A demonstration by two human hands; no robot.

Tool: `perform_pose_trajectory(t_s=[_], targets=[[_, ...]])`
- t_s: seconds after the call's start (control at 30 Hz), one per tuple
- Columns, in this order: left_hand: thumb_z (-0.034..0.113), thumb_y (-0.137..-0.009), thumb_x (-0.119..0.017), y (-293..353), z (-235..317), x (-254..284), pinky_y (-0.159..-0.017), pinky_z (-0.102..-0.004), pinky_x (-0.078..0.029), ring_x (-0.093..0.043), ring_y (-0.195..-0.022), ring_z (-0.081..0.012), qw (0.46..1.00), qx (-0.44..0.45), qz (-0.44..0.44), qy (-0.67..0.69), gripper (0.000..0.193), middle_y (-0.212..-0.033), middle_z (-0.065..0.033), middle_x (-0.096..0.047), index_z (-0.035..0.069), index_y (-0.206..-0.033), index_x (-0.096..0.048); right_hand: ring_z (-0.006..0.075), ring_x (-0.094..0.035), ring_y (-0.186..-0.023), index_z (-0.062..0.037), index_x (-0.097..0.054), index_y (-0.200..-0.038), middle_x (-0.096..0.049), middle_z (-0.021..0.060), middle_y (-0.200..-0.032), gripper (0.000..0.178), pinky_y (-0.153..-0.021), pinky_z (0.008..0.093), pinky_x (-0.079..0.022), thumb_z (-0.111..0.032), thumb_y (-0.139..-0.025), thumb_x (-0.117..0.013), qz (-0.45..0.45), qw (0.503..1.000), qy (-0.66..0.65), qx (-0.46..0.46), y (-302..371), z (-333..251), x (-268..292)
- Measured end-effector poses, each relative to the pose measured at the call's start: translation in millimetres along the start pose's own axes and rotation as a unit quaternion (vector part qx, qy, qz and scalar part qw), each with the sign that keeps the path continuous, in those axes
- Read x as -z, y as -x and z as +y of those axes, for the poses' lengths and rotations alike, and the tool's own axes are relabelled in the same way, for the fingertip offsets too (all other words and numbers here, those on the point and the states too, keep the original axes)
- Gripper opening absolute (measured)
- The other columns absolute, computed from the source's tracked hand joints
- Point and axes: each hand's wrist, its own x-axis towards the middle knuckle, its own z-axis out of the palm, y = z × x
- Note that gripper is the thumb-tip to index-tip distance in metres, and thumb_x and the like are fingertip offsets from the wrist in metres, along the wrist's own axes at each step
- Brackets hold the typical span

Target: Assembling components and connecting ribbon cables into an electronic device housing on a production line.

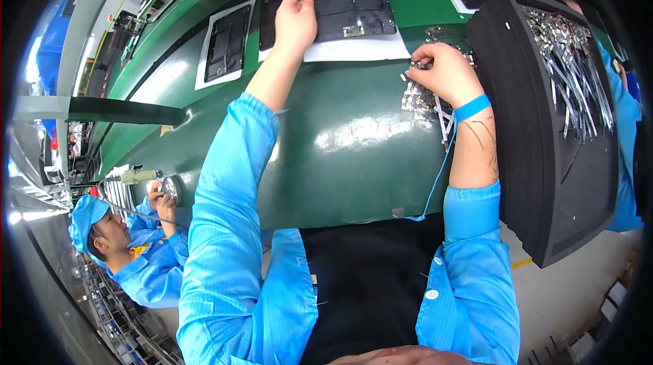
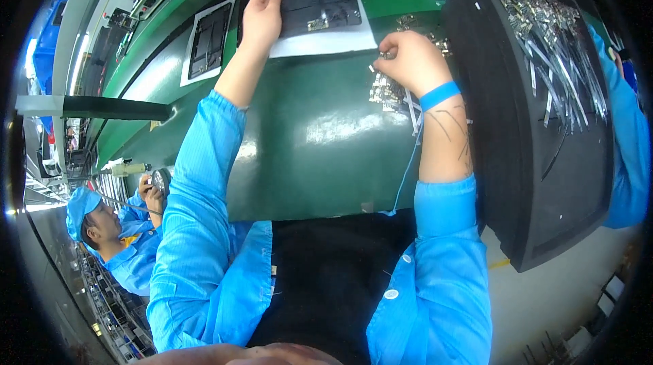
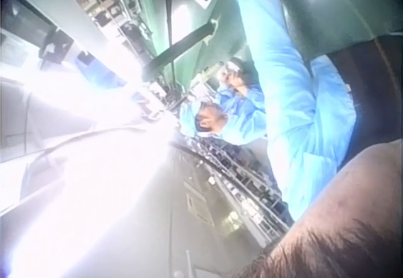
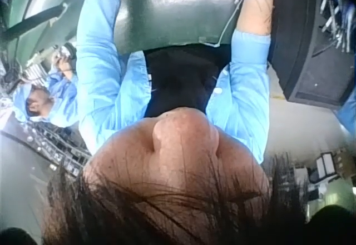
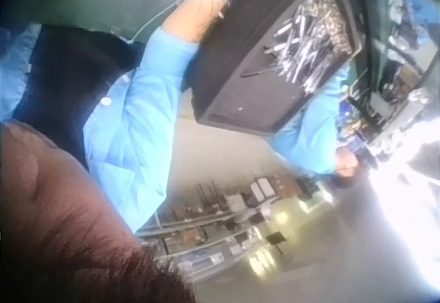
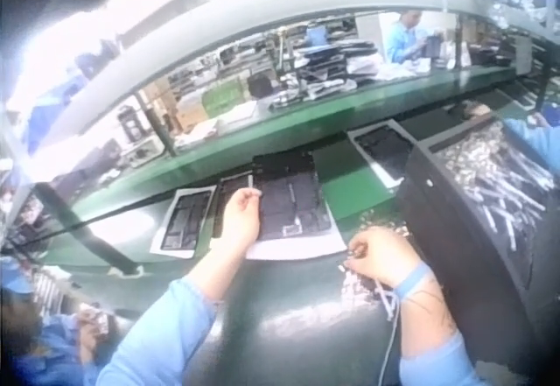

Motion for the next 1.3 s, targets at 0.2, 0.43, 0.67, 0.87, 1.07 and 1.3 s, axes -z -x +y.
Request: perform_pose_trajectory(t_s=[0.2,0.43,0.67,0.87,1.07,1.3], targets=[[0.015,-0.109,-0.062,-35.8,-22.6,-47.6,-0.096,-0.0449,-0.06,-0.078,-0.108,-0.0381,0.983,-0.092,0.035,-0.154,0.021,-0.113,-0.0199,-0.08,0.004,-0.119,-0.076,0.0365,-0.076,-0.106,-0.0076,-0.083,-0.105,-0.077,0.0162,-0.107,0.025,-0.096,0.0445,-0.061,-0.014,-0.081,-0.089,0.008,1.0,0.027,0.003,-0.7,4.5,5.4],[0.024,-0.109,-0.061,-37.5,-27.2,-58.8,-0.102,-0.0477,-0.059,-0.077,-0.115,-0.0437,0.981,-0.045,0.086,-0.166,0.031,-0.118,-0.0244,-0.081,0.002,-0.122,-0.077,0.0367,-0.076,-0.108,-0.0066,-0.082,-0.098,-0.079,0.0162,-0.108,0.019,-0.098,0.0451,-0.061,-0.014,-0.082,-0.089,0.009,0.999,0.05,-0.018,-2.1,-3.5,2.4],[0.021,-0.102,-0.065,-27.8,-19.5,12.0,-0.101,-0.0474,-0.061,-0.078,-0.112,-0.0403,0.957,-0.094,-0.022,-0.274,0.028,-0.113,-0.0237,-0.081,0.002,-0.116,-0.081,0.0267,-0.077,-0.095,-0.0012,-0.08,-0.097,-0.079,0.0127,-0.098,0.027,-0.089,0.0389,-0.062,-0.008,-0.075,-0.094,0.011,0.999,0.048,-0.005,3.6,3.8,9.2],[0.043,-0.103,-0.069,-25.0,-100.9,128.7,-0.108,-0.0552,-0.059,-0.073,-0.12,-0.0477,0.795,0.043,0.09,-0.598,0.046,-0.122,-0.0284,-0.078,0.001,-0.119,-0.077,0.0254,-0.078,-0.082,0.0,-0.077,-0.089,-0.079,0.0122,-0.087,0.017,-0.08,0.0375,-0.063,-0.006,-0.08,-0.091,0.002,0.999,0.031,-0.017,-2.8,-4.4,9.9],[0.038,-0.105,-0.062,-28.3,-94.9,151.5,-0.106,-0.0535,-0.059,-0.075,-0.112,-0.0503,0.863,0.126,-0.079,-0.482,0.048,-0.109,-0.0366,-0.076,-0.005,-0.101,-0.083,0.0289,-0.08,-0.092,-0.0031,-0.082,-0.103,-0.082,0.0133,-0.095,0.017,-0.086,0.0407,-0.063,-0.007,-0.087,-0.085,0.007,0.998,-0.057,-0.036,-0.6,-8.9,15.6],[0.027,-0.107,-0.068,-23.3,-100.5,166.2,-0.088,-0.0466,-0.063,-0.079,-0.093,-0.0343,0.952,0.269,0.021,-0.145,0.035,-0.104,-0.0188,-0.082,-0.004,-0.12,-0.08,0.0196,-0.077,-0.09,0.0032,-0.08,-0.111,-0.081,0.0107,-0.097,0.021,-0.089,0.0333,-0.062,0.006,-0.091,-0.075,0.046,0.996,-0.079,0.023,2.1,-0.1,20.3]])
